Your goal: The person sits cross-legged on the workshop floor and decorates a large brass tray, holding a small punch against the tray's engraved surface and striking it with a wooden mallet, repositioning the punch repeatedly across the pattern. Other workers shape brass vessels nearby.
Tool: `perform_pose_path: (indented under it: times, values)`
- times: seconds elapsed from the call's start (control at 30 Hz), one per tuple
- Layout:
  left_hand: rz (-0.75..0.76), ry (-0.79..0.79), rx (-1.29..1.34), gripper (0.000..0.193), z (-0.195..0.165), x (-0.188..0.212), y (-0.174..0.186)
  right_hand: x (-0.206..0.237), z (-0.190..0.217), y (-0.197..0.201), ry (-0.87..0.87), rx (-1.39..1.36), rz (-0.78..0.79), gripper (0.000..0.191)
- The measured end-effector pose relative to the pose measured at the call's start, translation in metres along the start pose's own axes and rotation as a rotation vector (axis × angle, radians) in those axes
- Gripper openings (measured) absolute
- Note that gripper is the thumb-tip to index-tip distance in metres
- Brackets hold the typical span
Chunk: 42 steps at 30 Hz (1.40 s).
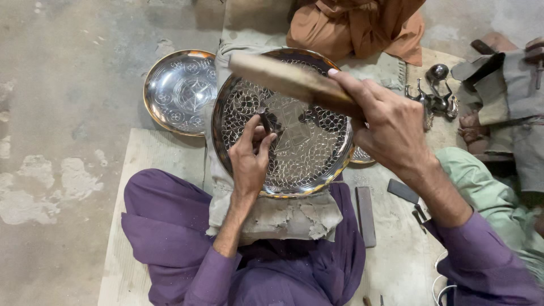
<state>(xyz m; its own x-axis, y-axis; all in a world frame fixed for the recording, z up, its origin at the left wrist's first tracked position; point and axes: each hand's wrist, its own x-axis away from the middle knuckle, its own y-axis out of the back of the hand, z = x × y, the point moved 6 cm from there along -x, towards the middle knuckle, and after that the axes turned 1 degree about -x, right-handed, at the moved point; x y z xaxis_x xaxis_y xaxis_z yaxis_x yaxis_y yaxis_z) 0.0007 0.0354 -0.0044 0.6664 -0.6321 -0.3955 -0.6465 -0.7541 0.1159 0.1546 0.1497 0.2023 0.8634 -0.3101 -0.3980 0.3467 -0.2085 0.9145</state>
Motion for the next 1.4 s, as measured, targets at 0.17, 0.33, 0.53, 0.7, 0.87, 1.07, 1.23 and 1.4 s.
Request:
perform_pose_path:
  times: [0.17, 0.33, 0.53, 0.7, 0.87, 1.07, 1.23, 1.4]
  values:
    - [0.004, 0.045, -0.048, 0.037, 0.009, 0.0, -0.004, 0.001, 0.005, -0.009, 0.099, 0.292, 0.138, 0.072]
    - [-0.014, 0.019, -0.106, 0.039, 0.002, 0.001, 0.002, -0.006, 0.014, -0.002, 0.041, 0.041, 0.128, 0.078]
    - [0.01, 0.015, 0.006, 0.04, -0.004, 0.0, 0.003, -0.011, 0.02, 0.002, 0.011, 0.09, 0.138, 0.068]
    - [-0.031, 0.036, -0.092, 0.045, -0.005, 0.001, 0.004, -0.013, 0.023, 0.004, 0.065, 0.194, 0.083, 0.064]
    - [-0.013, -0.003, -0.087, 0.043, -0.004, 0.0, 0.003, -0.013, 0.022, -0.002, 0.059, 0.193, 0.149, 0.065]
    - [0.021, -0.013, -0.032, 0.038, -0.003, 0.001, 0.0, -0.006, 0.027, 0.001, 0.062, 0.184, 0.089, 0.067]
    - [0.022, 0.027, -0.035, 0.04, -0.007, 0.002, 0.003, -0.007, 0.025, -0.004, -0.002, 0.094, 0.128, 0.068]
    - [0.033, 0.037, -0.083, 0.044, -0.012, -0.002, 0.003, -0.01, 0.03, -0.003, 0.05, 0.171, 0.063, 0.067]
